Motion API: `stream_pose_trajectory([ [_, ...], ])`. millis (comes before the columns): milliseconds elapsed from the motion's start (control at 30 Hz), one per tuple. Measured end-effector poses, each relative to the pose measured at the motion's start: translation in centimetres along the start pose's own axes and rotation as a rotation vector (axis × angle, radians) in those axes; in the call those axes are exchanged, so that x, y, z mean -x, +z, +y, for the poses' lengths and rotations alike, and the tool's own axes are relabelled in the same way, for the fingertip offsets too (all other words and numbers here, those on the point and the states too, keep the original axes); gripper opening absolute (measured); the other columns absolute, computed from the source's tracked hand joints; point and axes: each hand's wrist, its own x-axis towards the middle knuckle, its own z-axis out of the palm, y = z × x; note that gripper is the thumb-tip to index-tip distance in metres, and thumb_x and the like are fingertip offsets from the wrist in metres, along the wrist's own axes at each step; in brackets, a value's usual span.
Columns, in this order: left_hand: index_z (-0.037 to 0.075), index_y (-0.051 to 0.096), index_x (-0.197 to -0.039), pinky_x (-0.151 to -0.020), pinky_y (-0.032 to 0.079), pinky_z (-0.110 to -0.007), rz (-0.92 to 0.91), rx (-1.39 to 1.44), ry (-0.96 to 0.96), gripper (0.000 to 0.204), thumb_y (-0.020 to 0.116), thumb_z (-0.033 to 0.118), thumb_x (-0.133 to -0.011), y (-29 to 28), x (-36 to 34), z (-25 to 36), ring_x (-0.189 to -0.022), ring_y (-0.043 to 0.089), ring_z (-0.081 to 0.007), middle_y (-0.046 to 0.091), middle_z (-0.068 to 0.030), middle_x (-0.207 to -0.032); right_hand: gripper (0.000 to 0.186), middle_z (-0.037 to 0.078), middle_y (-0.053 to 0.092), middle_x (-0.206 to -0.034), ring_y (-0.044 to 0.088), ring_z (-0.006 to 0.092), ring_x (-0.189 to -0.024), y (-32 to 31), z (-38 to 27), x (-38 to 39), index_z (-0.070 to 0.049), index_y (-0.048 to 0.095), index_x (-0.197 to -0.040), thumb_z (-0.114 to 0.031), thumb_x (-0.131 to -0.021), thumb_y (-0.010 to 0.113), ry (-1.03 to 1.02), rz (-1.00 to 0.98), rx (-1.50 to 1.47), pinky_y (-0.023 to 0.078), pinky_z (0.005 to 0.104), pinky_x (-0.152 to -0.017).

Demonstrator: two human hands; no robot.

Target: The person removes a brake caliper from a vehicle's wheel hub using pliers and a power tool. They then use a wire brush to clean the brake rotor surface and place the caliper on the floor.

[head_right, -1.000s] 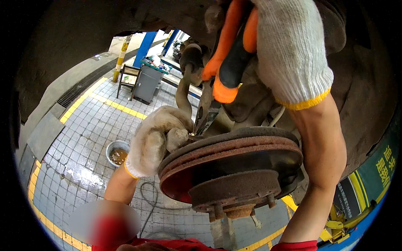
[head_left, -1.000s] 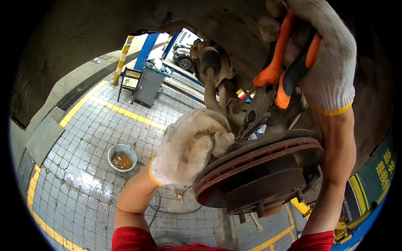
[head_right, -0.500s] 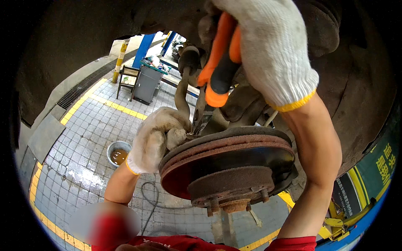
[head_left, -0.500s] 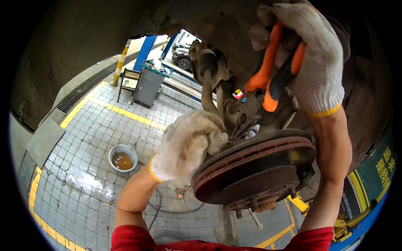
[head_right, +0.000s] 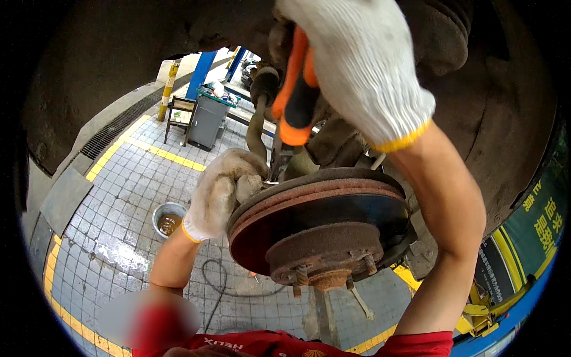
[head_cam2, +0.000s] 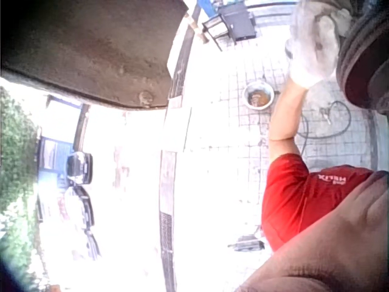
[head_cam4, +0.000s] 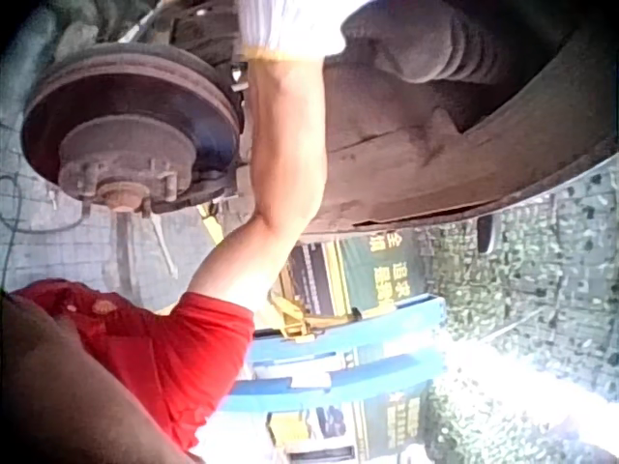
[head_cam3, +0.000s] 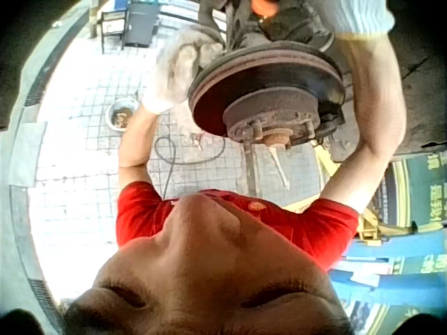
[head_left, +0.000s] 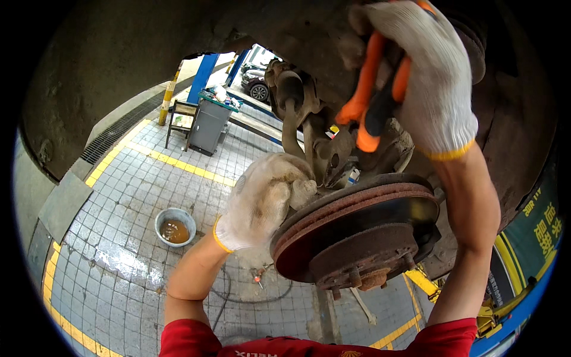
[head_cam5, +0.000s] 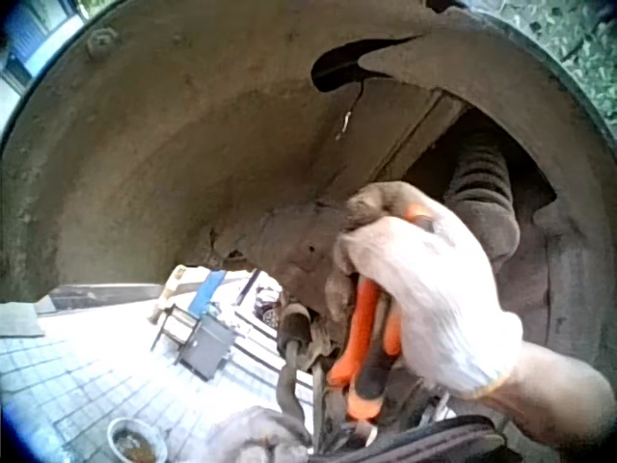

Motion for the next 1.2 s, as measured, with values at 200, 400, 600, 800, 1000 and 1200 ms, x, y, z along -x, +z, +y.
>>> stream_pose_trajectory([
  [200, 0.002, 0.059, -0.112, -0.09, 0.048, -0.042, -0.033, -0.081, -0.003, 0.023, 0.046, 0.021, -0.109, -0.4, 0.2, -0.1, -0.098, 0.064, -0.0341, 0.066, -0.017, -0.108, 0.019, 0.009, 0.061, -0.083, 0.065, 0.0227, -0.066, 2.4, -0.9, 0.6, -0.004, 0.054, -0.106, 0.001, -0.09, 0.061, -0.001, 0.151, 0.203, 0.057, 0.0361, -0.062],
  [400, 0.002, 0.059, -0.112, -0.089, 0.048, -0.042, -0.027, -0.097, -0.007, 0.02, 0.046, 0.017, -0.108, -0.4, -0.1, 0.7, -0.095, 0.063, -0.0348, 0.066, -0.0169, -0.107, 0.016, 0.007, 0.061, -0.083, 0.064, 0.0187, -0.068, 1.6, -0.4, 1.3, -0.003, 0.054, -0.106, -0.001, -0.091, 0.061, -0.038, 0.198, 0.309, 0.056, 0.033, -0.064],
  [600, 0.002, 0.06, -0.11, -0.088, 0.048, -0.043, 0.026, -0.118, 0.008, 0.016, 0.048, 0.011, -0.105, 0.0, 0.5, 0.0, -0.092, 0.061, -0.0348, 0.066, -0.0171, -0.105, 0.016, 0.008, 0.062, -0.084, 0.065, 0.0185, -0.069, 2.0, 0.6, 1.1, -0.002, 0.053, -0.104, -0.001, -0.09, 0.061, -0.099, 0.154, 0.285, 0.056, 0.0336, -0.062],
  [800, 0.0, 0.06, -0.111, -0.091, 0.048, -0.041, -0.008, -0.165, -0.011, 0.038, 0.036, 0.03, -0.112, -0.5, 0.4, 0.2, -0.1, 0.063, -0.0321, 0.066, -0.0179, -0.107, 0.021, 0.009, 0.06, -0.086, 0.065, 0.0224, -0.069, 4.6, -0.7, 1.1, -0.003, 0.053, -0.11, 0.0, -0.09, 0.058, -0.025, 0.22, 0.335, 0.056, 0.0367, -0.062],
  [1000, 0.0, 0.06, -0.113, -0.094, 0.048, -0.041, 0.001, -0.071, -0.069, 0.035, 0.036, 0.026, -0.112, -0.3, 0.5, 0.8, -0.102, 0.063, -0.031, 0.066, -0.0179, -0.111, 0.025, 0.009, 0.06, -0.088, 0.064, 0.0225, -0.073, 2.2, 0.8, 0.8, -0.003, 0.051, -0.117, -0.001, -0.093, 0.06, -0.04, 0.175, 0.355, 0.055, 0.0358, -0.065],
  [1200, -0.001, 0.06, -0.115, -0.094, 0.048, -0.04, 0.018, -0.027, -0.056, 0.039, 0.035, 0.029, -0.113, 0.0, 0.9, 0.1, -0.103, 0.063, -0.0308, 0.065, -0.0189, -0.112, 0.018, 0.008, 0.062, -0.095, 0.063, 0.0177, -0.076, 3.4, 0.2, 1.4, -0.002, 0.057, -0.113, -0.008, -0.096, 0.057, -0.071, 0.189, 0.489, 0.054, 0.0329, -0.069],
])
